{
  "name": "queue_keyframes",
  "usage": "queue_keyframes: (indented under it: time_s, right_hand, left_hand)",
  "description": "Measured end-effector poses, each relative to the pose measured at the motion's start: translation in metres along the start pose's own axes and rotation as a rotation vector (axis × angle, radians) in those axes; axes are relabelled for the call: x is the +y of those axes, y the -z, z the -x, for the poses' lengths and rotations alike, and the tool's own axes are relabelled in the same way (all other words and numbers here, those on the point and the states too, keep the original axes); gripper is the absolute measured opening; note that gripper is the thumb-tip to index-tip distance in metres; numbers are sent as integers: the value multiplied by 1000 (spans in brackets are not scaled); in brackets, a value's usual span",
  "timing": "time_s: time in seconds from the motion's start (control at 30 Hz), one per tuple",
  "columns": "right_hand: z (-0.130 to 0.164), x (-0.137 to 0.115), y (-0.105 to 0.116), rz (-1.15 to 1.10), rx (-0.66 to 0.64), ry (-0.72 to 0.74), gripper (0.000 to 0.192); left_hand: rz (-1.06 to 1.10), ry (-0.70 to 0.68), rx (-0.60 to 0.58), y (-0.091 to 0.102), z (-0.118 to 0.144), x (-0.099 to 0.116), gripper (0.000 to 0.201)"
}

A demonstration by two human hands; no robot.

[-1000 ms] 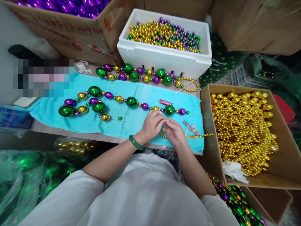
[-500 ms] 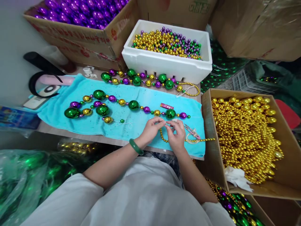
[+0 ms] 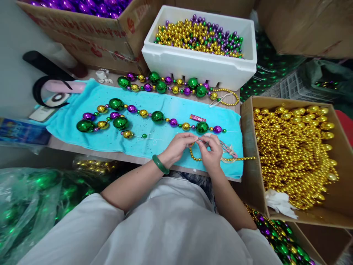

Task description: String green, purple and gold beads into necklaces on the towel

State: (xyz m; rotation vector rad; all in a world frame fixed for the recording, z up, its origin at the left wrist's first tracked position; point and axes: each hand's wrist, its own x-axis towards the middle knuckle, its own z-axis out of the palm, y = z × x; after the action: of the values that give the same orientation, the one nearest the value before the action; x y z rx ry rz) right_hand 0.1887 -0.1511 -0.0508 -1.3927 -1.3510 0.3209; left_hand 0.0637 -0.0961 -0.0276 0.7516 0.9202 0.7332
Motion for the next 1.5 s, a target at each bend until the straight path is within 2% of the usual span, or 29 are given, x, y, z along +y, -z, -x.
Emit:
queue_keyframes:
  time_s: [0.3, 0.5, 0.6, 0.8, 0.87, 0.93, 1.0, 1.13, 1.2, 1.3, 1.4, 1.5]
  right_hand:
    - [2, 2, -5, -181, 37, -67, 7]
    - [0, 10, -8, -459, 37, -396, 15]
    - [-8, 15, -5, -564, 67, -496, 17]
    - [-23, 25, -10, -529, 209, -521, 22]
    - [-27, 27, -8, -531, 213, -523, 22]
    - [-28, 29, 3, -497, 120, -535, 19]
    - [-26, 33, 27, -370, -34, -529, 16]
    - [-7, 41, 87, 122, -246, -367, 4]
    - [7, 44, 107, 294, -339, -288, 7]
    - [25, 45, 113, 423, -463, -226, 15]
    - [32, 45, 102, 544, -551, -206, 19]
    - [30, 45, 94, 668, -630, -222, 21]
  left_hand:
    - [-86, -8, -8, 4, -1, -2, 22]
    - [-210, -40, -18, 5, 0, 1, 22]
    - [-292, -79, -30, 9, 3, 6, 21]
    - [-369, -124, -34, 9, 10, 4, 18]
    - [-366, -128, -14, 7, 12, 4, 18]
    - [-354, -142, 19, 9, 14, 5, 18]
    - [-338, -159, 64, 16, 16, 7, 17]
    - [-299, -115, 174, 45, 18, 7, 21]
    - [-266, -59, 224, 59, 17, 4, 23]
    - [-252, -44, 278, 74, 18, 1, 22]
    - [-309, -110, 329, 80, 20, 2, 19]
    - [-358, -104, 371, 85, 22, 4, 20]
